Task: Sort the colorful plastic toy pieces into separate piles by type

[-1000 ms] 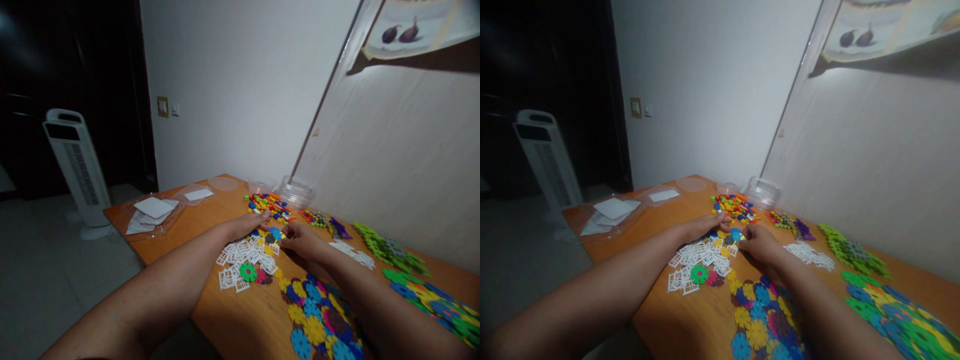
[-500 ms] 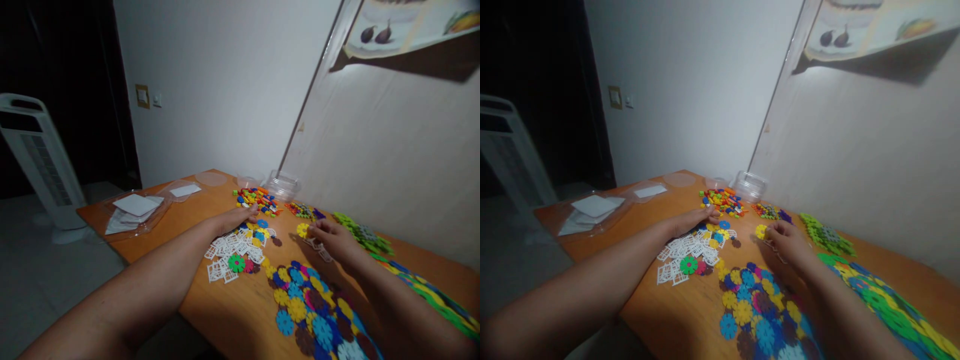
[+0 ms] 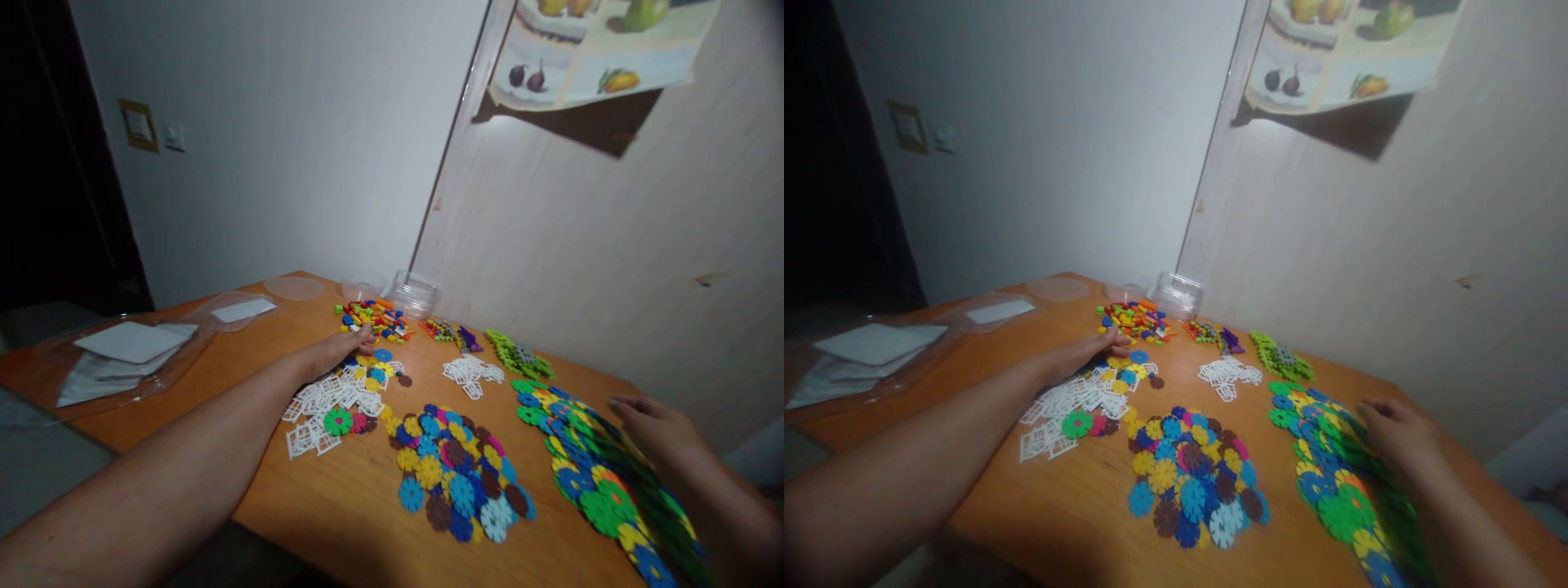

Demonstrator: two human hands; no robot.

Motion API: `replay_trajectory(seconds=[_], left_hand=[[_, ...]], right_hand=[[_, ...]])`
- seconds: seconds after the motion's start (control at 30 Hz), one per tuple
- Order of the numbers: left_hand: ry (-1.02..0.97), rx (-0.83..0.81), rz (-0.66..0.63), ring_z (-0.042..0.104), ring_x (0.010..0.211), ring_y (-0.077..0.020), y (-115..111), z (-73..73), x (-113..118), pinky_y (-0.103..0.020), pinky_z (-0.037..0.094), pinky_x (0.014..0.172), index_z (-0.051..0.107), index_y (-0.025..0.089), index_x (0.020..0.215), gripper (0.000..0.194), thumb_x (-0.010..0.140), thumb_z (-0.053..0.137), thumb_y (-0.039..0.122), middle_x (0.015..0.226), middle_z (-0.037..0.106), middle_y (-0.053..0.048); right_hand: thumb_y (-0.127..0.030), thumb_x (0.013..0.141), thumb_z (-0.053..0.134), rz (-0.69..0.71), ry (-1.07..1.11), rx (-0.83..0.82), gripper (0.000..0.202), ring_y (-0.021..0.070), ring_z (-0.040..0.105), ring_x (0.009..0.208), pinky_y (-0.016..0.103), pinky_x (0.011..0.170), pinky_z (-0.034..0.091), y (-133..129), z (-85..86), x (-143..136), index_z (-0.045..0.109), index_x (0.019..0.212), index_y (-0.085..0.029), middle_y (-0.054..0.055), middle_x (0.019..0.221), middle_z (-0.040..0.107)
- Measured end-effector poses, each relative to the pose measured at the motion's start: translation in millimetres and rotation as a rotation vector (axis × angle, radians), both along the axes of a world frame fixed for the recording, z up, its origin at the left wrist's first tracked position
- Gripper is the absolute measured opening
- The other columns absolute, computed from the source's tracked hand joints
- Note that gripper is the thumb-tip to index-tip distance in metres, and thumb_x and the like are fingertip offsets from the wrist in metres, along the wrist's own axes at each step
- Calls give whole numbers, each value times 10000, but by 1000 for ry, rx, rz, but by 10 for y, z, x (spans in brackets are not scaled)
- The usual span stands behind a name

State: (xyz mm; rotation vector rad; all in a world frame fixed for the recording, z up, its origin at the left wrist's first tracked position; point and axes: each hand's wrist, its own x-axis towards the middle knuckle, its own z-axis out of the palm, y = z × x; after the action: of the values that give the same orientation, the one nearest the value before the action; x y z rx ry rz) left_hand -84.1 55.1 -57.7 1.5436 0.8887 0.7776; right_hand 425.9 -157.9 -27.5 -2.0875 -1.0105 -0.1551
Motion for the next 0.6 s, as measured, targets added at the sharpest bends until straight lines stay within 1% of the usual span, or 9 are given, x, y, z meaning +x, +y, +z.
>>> replay_trajectory(seconds=[0.07, 0.13, 0.23, 0.3, 0.37, 0.4, 0.47, 0.53, 0.6], left_hand=[[12, 34, -2, 548, 1246, -321, -8, 16, -4, -374, 384, 1057, 720, 241, 1162, 703, 742, 557, 781, 1223, 712, -82], [27, 64, -5, 544, 1256, -313, -19, 34, -9, -373, 362, 1084, 736, 242, 1119, 682, 753, 538, 783, 1233, 707, -78], [59, 92, -3, 519, 1286, -318, -27, 53, -15, -379, 343, 1105, 762, 225, 1017, 679, 758, 509, 800, 1313, 662, -83], [84, 113, -1, 507, 1299, -325, -26, 55, -16, -388, 332, 1114, 768, 208, 959, 698, 765, 479, 813, 1377, 617, -88], [96, 131, -4, 505, 1303, -323, -25, 53, -14, -392, 321, 1123, 768, 201, 948, 718, 779, 448, 820, 1386, 609, -94], [97, 137, -5, 504, 1304, -320, -25, 51, -13, -391, 314, 1129, 767, 203, 965, 725, 786, 435, 822, 1369, 622, -97], [95, 144, -6, 508, 1303, -313, -29, 50, -13, -386, 313, 1131, 759, 211, 1023, 740, 792, 419, 826, 1321, 655, -99], [101, 153, -22, 513, 1298, -314, -31, 49, -14, -387, 331, 1119, 742, 214, 1105, 761, 793, 417, 827, 1298, 670, -98], [113, 158, -55, 516, 1294, -317, -26, 44, -15, -395, 352, 1104, 706, 208, 1205, 801, 796, 409, 829, 1300, 669, -97]], right_hand=[[-443, 705, 665, -1, 28, -10, 264, 313, 659, 759, 442, 662, 456, 75, 27, -115, 723, 804, -205, 207, 907, 741], [-502, 714, 629, 76, 18, -6, 324, 292, 646, 779, 413, 684, 456, 239, 70, -385, 708, 839, -214, 149, 880, 732], [-556, 743, 588, 316, 28, -59, 390, 230, 603, 718, 347, 656, 444, 594, 136, -994, 692, 891, -210, 60, 793, 692], [-534, 767, 571, 506, 50, -92, 351, 193, 574, 684, 303, 621, 430, 860, 159, -1450, 661, 832, -201, 34, 732, 653], [-482, 795, 551, 625, 66, -185, 292, 162, 542, 638, 273, 581, 411, 1122, 153, -1882, 624, 788, -199, 18, 689, 621], [-448, 812, 534, 643, 72, -268, 262, 151, 532, 619, 263, 562, 401, 1248, 137, -2076, 615, 782, -200, 13, 676, 615], [-369, 792, 570, 686, 74, -339, 189, 134, 533, 600, 243, 541, 392, 1484, 84, -2407, 619, 737, -195, 9, 667, 625], [-314, 758, 612, 696, 73, -407, 142, 131, 541, 583, 235, 520, 383, 1696, 20, -2656, 628, 703, -184, 12, 643, 631], [-298, 726, 654, 682, 57, -469, 129, 134, 543, 568, 231, 498, 368, 1880, -36, -2832, 635, 692, -175, 13, 608, 620]])
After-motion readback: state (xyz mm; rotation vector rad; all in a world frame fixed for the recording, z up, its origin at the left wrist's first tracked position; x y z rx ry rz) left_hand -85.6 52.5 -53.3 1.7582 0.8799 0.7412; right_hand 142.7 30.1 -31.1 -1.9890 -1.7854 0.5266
